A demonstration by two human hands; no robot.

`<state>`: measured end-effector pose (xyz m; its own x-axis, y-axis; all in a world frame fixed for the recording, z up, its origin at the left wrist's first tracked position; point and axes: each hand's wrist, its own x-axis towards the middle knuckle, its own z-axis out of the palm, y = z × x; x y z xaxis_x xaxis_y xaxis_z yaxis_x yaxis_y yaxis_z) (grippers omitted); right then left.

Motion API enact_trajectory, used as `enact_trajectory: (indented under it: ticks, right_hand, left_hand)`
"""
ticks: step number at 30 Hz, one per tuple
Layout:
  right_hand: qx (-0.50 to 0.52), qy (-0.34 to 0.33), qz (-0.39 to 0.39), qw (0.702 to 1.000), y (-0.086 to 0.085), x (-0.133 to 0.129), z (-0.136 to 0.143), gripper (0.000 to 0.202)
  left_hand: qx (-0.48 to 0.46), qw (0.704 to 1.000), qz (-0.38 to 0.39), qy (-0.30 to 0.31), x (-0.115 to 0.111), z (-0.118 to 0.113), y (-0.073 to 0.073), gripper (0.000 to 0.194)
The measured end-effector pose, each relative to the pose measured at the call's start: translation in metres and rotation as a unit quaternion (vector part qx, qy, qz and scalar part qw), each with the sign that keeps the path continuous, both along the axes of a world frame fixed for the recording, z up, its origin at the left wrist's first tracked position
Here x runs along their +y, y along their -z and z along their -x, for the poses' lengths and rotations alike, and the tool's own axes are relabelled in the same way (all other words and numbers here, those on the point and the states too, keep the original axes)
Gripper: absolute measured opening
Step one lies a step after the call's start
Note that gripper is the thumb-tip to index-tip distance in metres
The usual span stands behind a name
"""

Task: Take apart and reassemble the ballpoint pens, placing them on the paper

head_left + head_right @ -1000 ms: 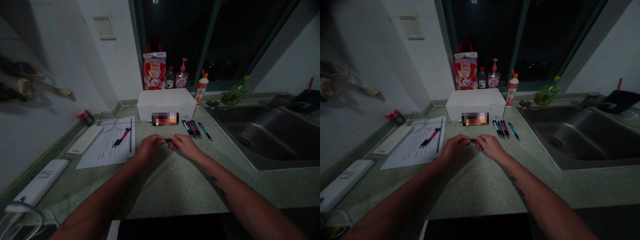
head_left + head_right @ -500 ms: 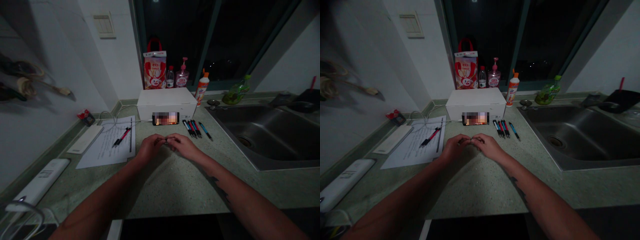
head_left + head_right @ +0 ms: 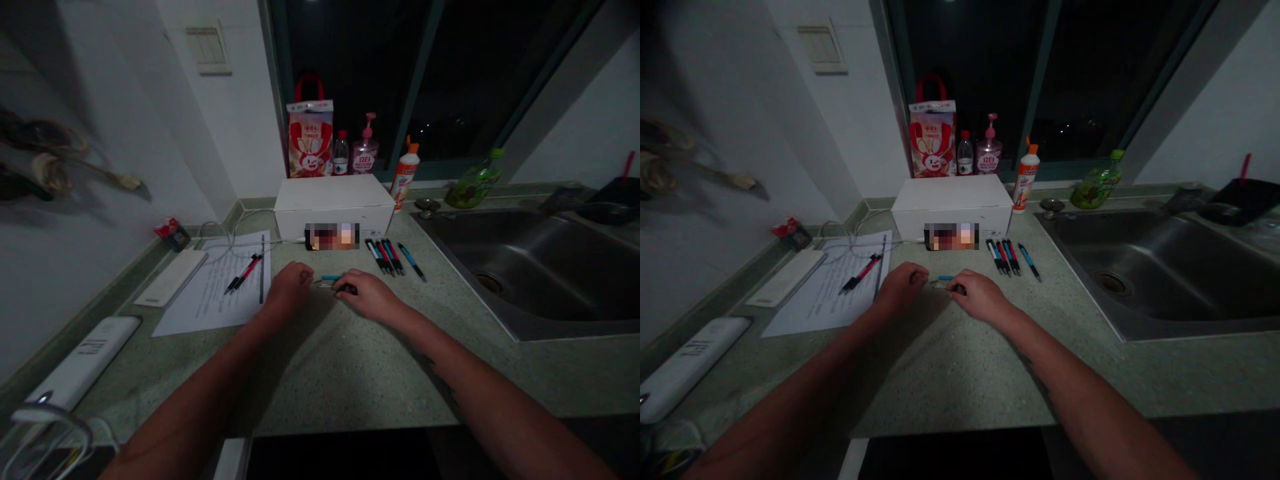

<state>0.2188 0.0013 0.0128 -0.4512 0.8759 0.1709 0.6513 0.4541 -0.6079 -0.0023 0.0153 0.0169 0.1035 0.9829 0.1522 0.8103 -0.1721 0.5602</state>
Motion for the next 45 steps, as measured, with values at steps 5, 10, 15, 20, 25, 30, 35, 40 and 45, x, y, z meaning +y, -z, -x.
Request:
enact_trajectory:
  ticks: [5,10,15,20,25,30,35,40,45]
  right_hand:
    - [-0.022,-0.002,0.010,1.000,0.003,0.000,0.002,0.016]
    - [-0.019,0.003,0.017,1.000,0.005,0.000,0.001,0.020]
    - [-0.031,0.014,0.011,0.999,0.003,-0.001,0.000,0.021]
    - [-0.058,0.025,0.015,0.998,0.000,-0.001,-0.002,0.013]
    - [-0.085,0.031,0.013,0.996,-0.003,-0.001,-0.007,0.016]
    - [-0.103,0.021,0.013,0.994,-0.005,-0.002,-0.008,0.018]
    - [-0.052,0.082,-0.018,0.995,-0.013,0.001,-0.010,0.009]
    - [-0.068,0.097,-0.017,0.993,-0.015,0.004,-0.015,0.014]
    - [-0.099,0.027,0.007,0.995,-0.011,0.001,-0.013,0.009]
  left_hand:
    - [0.107,0.994,0.034,0.020,-0.001,0.002,0.005,0.025]
    - [0.119,0.992,0.032,0.029,-0.002,0.001,0.004,0.028]
    - [0.111,0.993,0.038,0.027,-0.002,0.001,0.003,0.023]
    - [0.110,0.993,0.045,0.024,-0.003,0.000,0.002,0.018]
    - [0.120,0.991,0.050,0.021,-0.003,0.001,0.000,0.016]
    - [0.120,0.991,0.054,0.021,-0.003,0.000,-0.001,0.013]
    - [0.069,0.997,0.029,-0.022,-0.003,0.000,-0.006,0.015]
    - [0.056,0.997,0.023,-0.048,-0.002,0.001,-0.008,0.019]
    - [0.111,0.992,0.049,-0.029,-0.003,0.001,-0.003,0.014]
